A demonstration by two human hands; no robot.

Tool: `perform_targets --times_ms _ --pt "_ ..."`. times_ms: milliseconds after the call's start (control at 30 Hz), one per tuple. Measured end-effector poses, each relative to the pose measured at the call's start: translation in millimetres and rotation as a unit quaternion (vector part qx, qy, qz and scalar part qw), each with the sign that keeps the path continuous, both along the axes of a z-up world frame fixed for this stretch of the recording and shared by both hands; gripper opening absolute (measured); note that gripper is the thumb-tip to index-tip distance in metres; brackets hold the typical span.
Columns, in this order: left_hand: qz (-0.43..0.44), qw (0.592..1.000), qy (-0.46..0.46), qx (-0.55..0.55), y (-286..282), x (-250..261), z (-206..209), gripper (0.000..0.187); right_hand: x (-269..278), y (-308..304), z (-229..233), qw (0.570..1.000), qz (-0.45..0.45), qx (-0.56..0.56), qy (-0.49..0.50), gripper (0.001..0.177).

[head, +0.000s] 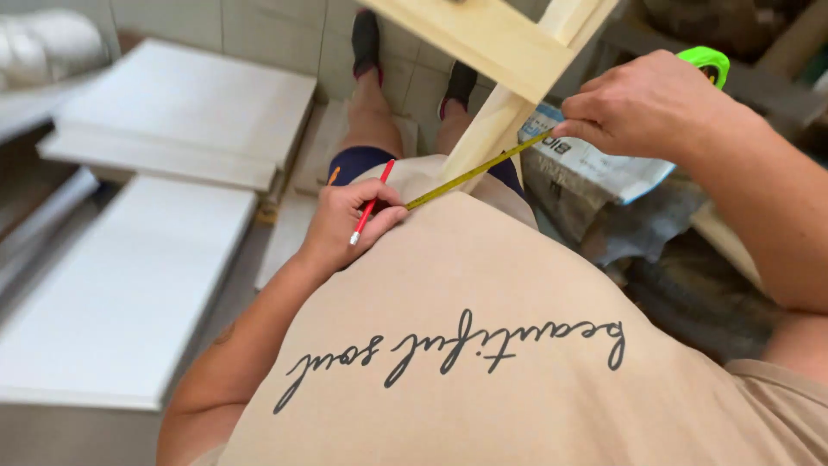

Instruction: Measuring, marking, and assembling a wooden frame structure using a tape measure, pencil, and power drill.

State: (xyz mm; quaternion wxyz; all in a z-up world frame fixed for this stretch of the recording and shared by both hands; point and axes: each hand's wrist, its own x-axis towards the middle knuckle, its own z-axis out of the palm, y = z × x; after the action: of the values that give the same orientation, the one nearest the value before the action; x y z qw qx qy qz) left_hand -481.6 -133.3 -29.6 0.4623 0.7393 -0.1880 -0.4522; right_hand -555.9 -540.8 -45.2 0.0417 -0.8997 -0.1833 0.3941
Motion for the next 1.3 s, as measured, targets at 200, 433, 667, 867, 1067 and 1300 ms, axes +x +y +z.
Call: perform_targets --times_ms 200,433,667,867,1067,1300 --pt "0.120 0.992 0.032 0.022 -4.5 -69.7 5.0 0.008 8.1 -7.0 -6.4 0.993 0.105 0.036 -0.046 0.046" --pt "0.123 0.992 0.007 -0.005 10.9 -86.0 -22.3 0.009 8.1 6.2 0.1 0.994 0.094 0.044 -0.026 0.027" --pt "0.272 0.962 -0.005 -0.011 -15.7 -124.7 -25.5 0.002 22.6 -15.3 18.0 0.983 0.173 -0.062 -0.014 0.049" --pt "0.447 0.894 0.006 0.019 -70.6 -163.3 -25.0 0.007 45.6 -40.9 25.6 0.963 0.243 -0.095 -0.067 0.036" --pt "0.546 0.837 0.013 0.026 -110.4 -170.4 -30.6 0.016 73.1 -51.5 22.8 0.948 0.273 -0.144 -0.073 0.043" --pt "0.551 0.831 -0.061 0.043 -114.9 -172.6 -41.6 0.017 80.4 -28.4 36.3 0.955 0.235 -0.178 -0.037 0.049"
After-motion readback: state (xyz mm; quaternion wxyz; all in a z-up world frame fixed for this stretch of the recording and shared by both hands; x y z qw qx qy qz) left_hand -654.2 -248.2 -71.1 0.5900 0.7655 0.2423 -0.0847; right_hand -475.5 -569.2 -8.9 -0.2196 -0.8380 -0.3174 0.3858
